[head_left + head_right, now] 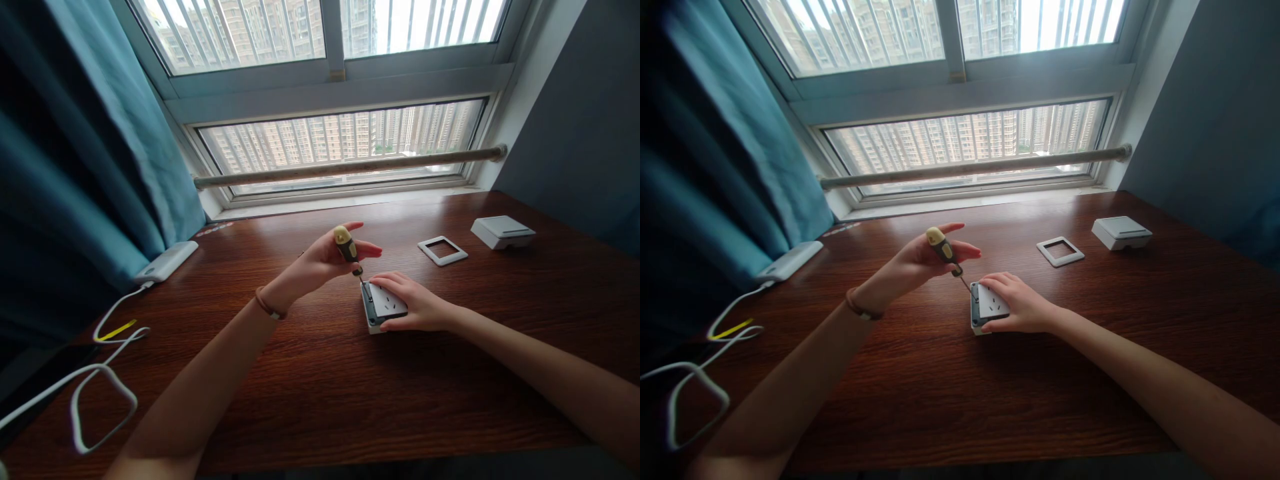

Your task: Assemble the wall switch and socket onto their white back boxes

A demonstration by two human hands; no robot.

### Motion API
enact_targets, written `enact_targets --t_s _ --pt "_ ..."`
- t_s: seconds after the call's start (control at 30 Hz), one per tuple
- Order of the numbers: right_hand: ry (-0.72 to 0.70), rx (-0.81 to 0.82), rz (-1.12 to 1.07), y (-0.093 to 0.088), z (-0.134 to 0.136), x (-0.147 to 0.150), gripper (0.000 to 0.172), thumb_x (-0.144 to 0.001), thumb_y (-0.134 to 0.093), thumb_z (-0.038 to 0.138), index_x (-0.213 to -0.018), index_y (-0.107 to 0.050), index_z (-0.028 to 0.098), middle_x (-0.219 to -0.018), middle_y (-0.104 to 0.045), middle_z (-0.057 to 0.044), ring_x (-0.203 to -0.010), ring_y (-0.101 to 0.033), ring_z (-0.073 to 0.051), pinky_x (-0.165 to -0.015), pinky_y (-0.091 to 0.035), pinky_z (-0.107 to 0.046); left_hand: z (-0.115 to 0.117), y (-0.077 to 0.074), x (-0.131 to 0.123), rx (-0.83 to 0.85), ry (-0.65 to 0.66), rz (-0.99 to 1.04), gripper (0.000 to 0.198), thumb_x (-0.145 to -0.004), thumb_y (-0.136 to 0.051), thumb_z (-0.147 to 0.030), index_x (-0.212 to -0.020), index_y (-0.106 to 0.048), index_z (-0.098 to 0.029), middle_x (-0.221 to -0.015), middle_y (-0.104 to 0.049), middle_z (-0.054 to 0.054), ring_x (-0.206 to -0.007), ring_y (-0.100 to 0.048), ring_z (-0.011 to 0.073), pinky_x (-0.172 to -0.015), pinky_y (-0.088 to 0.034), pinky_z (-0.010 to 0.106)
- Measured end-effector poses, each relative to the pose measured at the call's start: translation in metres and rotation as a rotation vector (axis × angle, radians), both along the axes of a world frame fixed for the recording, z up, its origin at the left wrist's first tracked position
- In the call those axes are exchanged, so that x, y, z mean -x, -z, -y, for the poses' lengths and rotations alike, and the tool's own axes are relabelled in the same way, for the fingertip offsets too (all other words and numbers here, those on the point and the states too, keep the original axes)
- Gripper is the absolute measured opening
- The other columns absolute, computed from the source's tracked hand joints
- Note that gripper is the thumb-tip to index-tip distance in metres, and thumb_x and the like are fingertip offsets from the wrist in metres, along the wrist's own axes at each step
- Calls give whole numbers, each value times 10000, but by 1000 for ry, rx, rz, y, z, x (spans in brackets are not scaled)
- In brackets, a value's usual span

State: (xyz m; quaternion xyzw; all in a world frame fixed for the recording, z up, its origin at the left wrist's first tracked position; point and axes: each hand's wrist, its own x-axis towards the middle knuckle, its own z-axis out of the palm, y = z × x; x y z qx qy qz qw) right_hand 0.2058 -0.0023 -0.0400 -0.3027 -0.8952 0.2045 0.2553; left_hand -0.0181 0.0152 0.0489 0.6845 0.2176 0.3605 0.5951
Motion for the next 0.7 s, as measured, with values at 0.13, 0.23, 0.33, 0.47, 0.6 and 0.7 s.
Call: enact_targets --t_s 0.13,0.23,0.33,0.47,0.6,0.7 --pt "2 -1 7 0 0 0 781 -663 -698 501 -1308 -402 175 -1252 -475 -150 -1166 -430 -294 -983 -360 -445 -1 14 -10 -96 -213 -29 507 -640 -746 -194 -1095 -529 -138 -818 -683 48 -780 -654 174 -711 -514 292" --pt "2 -7 0 0 0 1 772 -665 -697 497 -1304 -405 178 -1249 -476 -149 -1164 -431 -294 -978 -365 -445 -1 30 -19 -206 -501 27 427 -574 -788 -256 -923 -569 -144 -702 -630 -6 -689 -617 140 -669 -506 269" --pt "-2 -6 -2 1 -1 1 772 -664 -698 494 -1308 -400 189 -1253 -474 -146 -1162 -434 -298 -974 -367 -451 -1 38 -23 -280 -604 -8 436 -633 -748 -297 -984 -525 -165 -689 -594 -24 -672 -589 123 -667 -489 260" --pt "-6 -11 -3 1 -1 0 772 -667 -698 489 -1309 -394 186 -1257 -469 -143 -1168 -427 -292 -982 -364 -446 1 30 -23 -224 -385 33 460 -716 -683 -246 -1097 -436 -171 -893 -606 38 -864 -609 158 -807 -482 311" --pt "-6 -6 3 1 -1 0 765 -675 -691 494 -1304 -398 174 -1256 -468 -147 -1172 -425 -289 -988 -362 -436 3 14 -17 -92 -136 14 364 -747 -649 -202 -1068 -491 -138 -1051 -612 116 -1020 -587 206 -893 -454 352" --pt "-3 -7 -1 0 -1 0 766 -669 -692 500 -1304 -403 183 -1257 -472 -146 -1172 -425 -297 -983 -363 -447 2 11 -11 -61 -88 -61 345 -752 -647 -214 -1067 -539 -124 -1029 -641 120 -985 -604 203 -871 -470 355"
